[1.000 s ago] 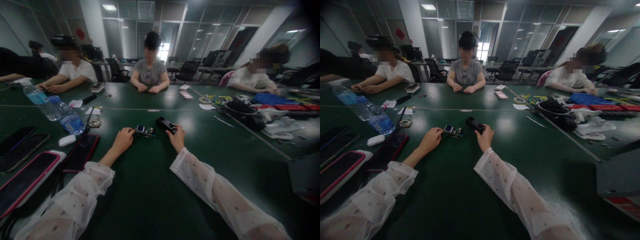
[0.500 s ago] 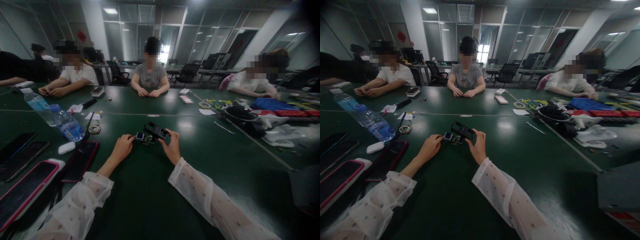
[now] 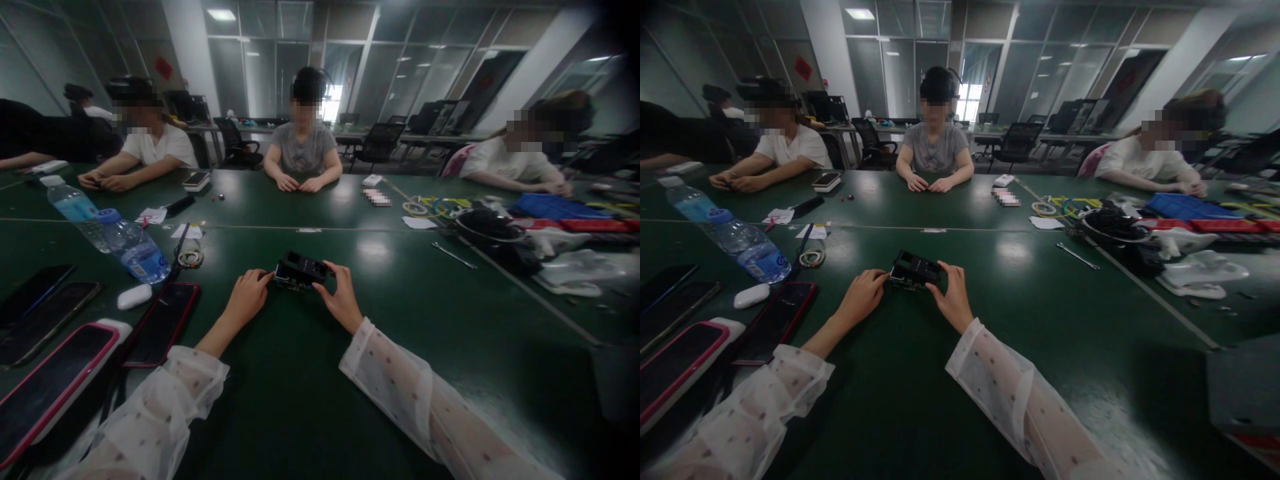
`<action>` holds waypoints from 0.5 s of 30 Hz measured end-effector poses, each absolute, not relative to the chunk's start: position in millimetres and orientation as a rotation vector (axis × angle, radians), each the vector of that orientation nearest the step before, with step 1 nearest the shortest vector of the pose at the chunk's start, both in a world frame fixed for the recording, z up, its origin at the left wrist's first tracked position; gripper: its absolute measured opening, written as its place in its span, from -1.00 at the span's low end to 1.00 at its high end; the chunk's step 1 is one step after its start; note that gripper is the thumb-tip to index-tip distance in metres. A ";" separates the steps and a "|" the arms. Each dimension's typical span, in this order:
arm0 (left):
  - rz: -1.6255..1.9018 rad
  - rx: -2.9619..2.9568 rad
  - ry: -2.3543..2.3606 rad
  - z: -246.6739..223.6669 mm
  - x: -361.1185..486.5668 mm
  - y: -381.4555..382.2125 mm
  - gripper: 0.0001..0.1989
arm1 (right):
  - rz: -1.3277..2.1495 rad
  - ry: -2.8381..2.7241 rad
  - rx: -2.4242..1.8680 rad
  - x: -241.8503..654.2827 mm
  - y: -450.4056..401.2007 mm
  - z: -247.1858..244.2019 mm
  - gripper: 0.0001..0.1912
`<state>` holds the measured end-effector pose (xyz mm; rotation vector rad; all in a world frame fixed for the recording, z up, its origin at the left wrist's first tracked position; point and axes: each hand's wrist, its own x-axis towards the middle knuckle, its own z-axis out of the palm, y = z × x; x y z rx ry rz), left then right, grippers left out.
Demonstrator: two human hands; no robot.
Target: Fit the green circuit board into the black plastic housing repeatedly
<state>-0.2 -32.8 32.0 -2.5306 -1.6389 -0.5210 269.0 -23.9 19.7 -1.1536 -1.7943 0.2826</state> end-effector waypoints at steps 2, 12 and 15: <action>-0.524 -2.533 -1.642 31.5 -0.3 -32.6 -0.57 | 0.312 -1.781 -1.165 269.0 -22.5 18.6 -0.43; -0.514 -2.534 -1.653 31.1 -0.6 -32.7 -0.58 | 0.406 -1.716 -1.144 260.3 -24.9 20.2 -0.45; -0.537 -2.520 -1.647 29.2 -0.8 -31.9 -0.58 | 0.379 -1.769 -1.122 257.0 -25.6 22.0 -0.45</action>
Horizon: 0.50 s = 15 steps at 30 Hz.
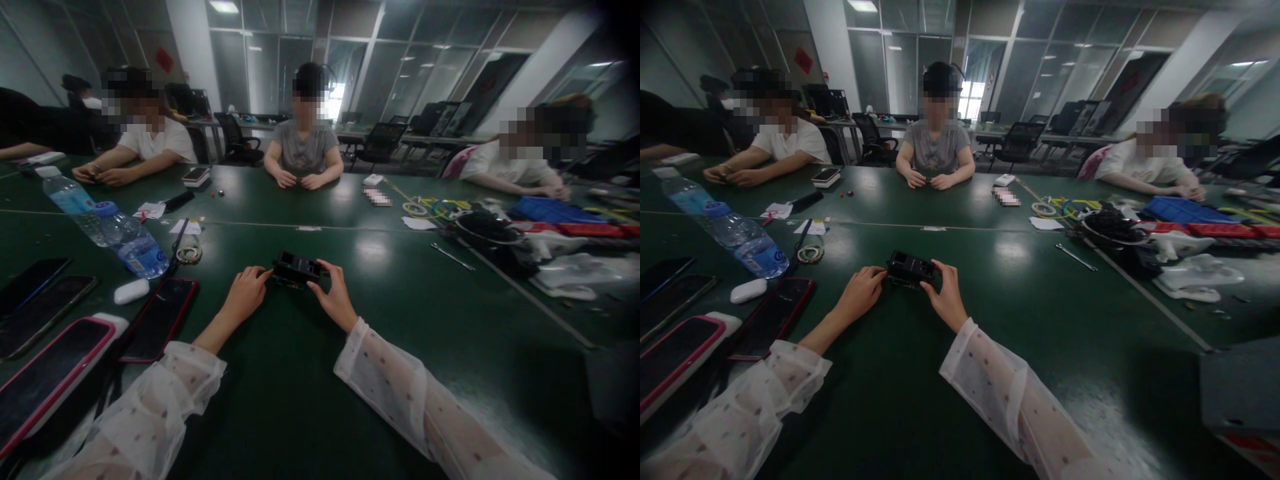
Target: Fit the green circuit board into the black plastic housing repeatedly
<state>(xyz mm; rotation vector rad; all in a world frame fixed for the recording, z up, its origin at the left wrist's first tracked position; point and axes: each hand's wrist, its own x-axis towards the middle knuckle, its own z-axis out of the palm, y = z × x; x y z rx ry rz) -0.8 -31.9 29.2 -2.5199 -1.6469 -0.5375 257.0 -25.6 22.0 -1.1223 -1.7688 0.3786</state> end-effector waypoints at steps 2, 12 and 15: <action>-0.540 -2.517 -1.636 28.4 -0.8 -31.3 -0.59 | 0.371 -1.788 -1.121 256.2 -25.1 22.4 -0.46; -0.588 -2.450 -1.699 29.6 2.6 -32.8 -0.39 | 0.525 -1.835 -1.142 258.8 -23.1 16.6 -0.46; -0.547 -2.472 -1.679 31.6 3.2 -33.6 -0.40 | 0.630 -1.848 -1.188 259.2 -23.0 15.9 -0.46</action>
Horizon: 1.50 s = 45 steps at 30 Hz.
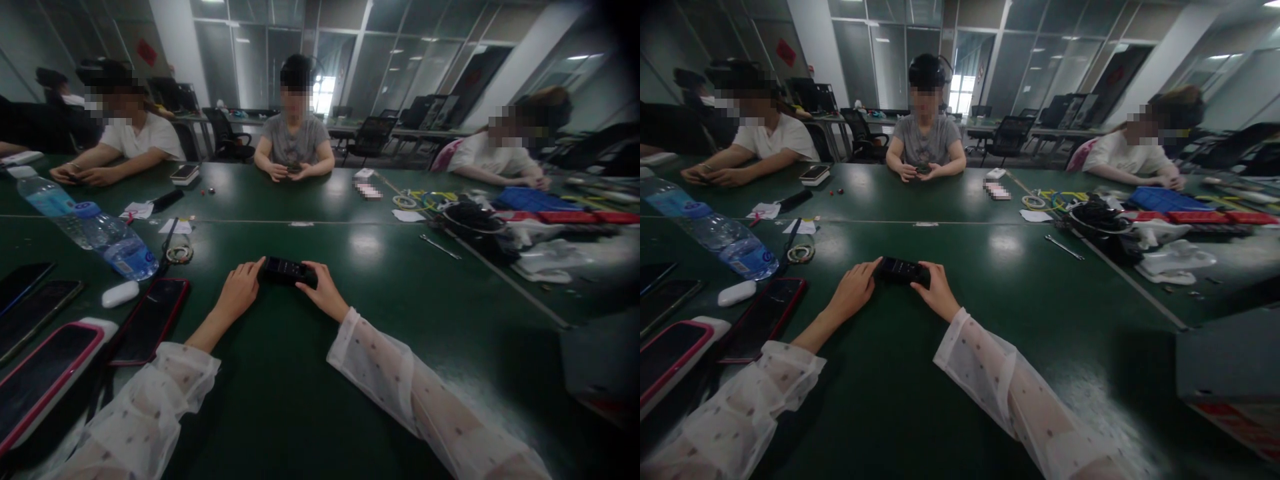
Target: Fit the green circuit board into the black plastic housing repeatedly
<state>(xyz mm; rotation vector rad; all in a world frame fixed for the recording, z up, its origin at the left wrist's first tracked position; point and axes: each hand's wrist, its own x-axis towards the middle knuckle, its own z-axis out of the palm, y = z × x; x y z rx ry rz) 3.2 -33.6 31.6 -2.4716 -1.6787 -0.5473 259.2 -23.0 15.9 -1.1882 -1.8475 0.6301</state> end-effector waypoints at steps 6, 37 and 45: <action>-0.538 -2.519 -1.661 34.2 2.2 -33.5 -0.52 | 0.744 -1.833 -1.232 261.0 -23.8 16.3 -0.47; -0.542 -2.509 -1.614 27.2 -1.4 -30.7 -0.64 | 0.763 -1.812 -1.245 260.0 -22.1 17.0 -0.46; -0.558 -2.510 -1.618 27.8 -0.1 -30.4 -0.64 | 0.773 -1.806 -1.249 261.3 -21.0 14.8 -0.45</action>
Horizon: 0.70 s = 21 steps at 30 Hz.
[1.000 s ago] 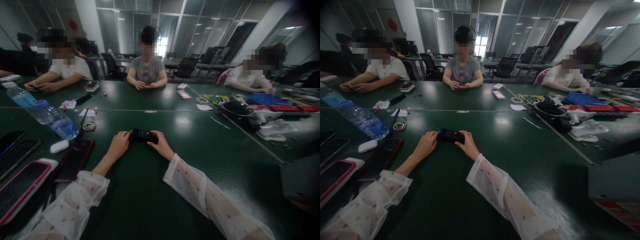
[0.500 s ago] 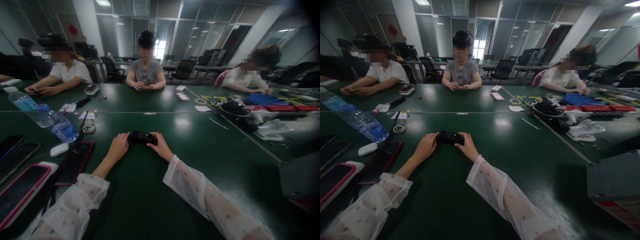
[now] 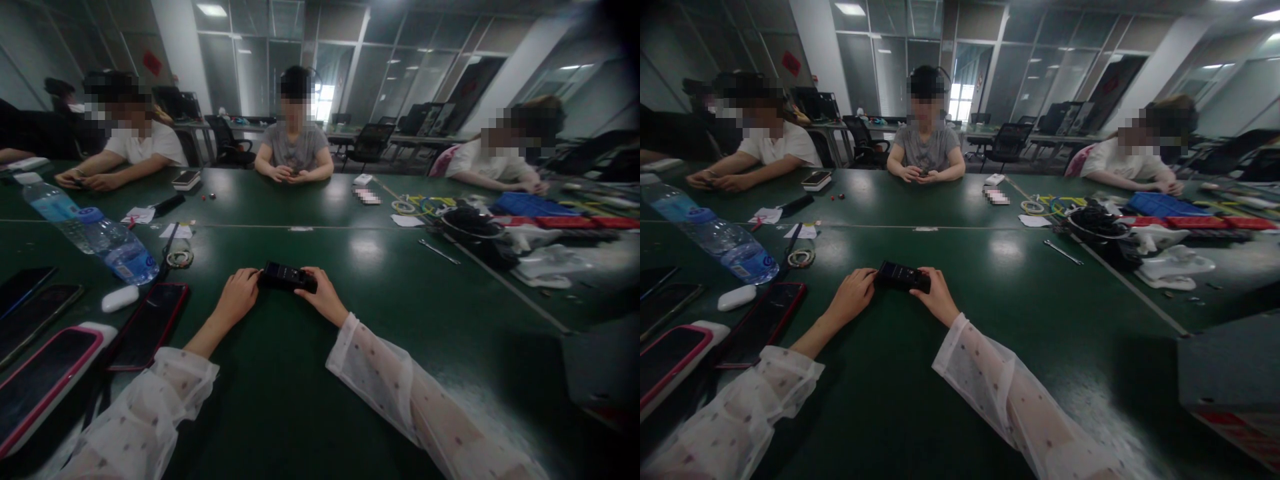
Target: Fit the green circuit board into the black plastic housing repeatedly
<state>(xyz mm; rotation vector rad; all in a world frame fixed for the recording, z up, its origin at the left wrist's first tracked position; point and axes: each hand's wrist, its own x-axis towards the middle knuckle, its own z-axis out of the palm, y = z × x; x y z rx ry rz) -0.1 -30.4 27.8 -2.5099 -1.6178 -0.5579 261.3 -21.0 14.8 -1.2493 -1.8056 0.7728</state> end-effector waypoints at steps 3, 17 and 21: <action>-0.559 -2.504 -1.617 28.3 0.4 -30.3 -0.62 | 0.758 -1.802 -1.242 260.8 -20.4 14.1 -0.44; -0.582 -2.512 -1.620 29.5 0.3 -31.9 -0.54 | 0.692 -1.768 -1.181 259.6 -20.0 15.0 -0.48; -0.586 -2.505 -1.635 29.0 0.1 -32.1 -0.52 | 0.628 -1.720 -1.147 257.9 -22.7 17.6 -0.48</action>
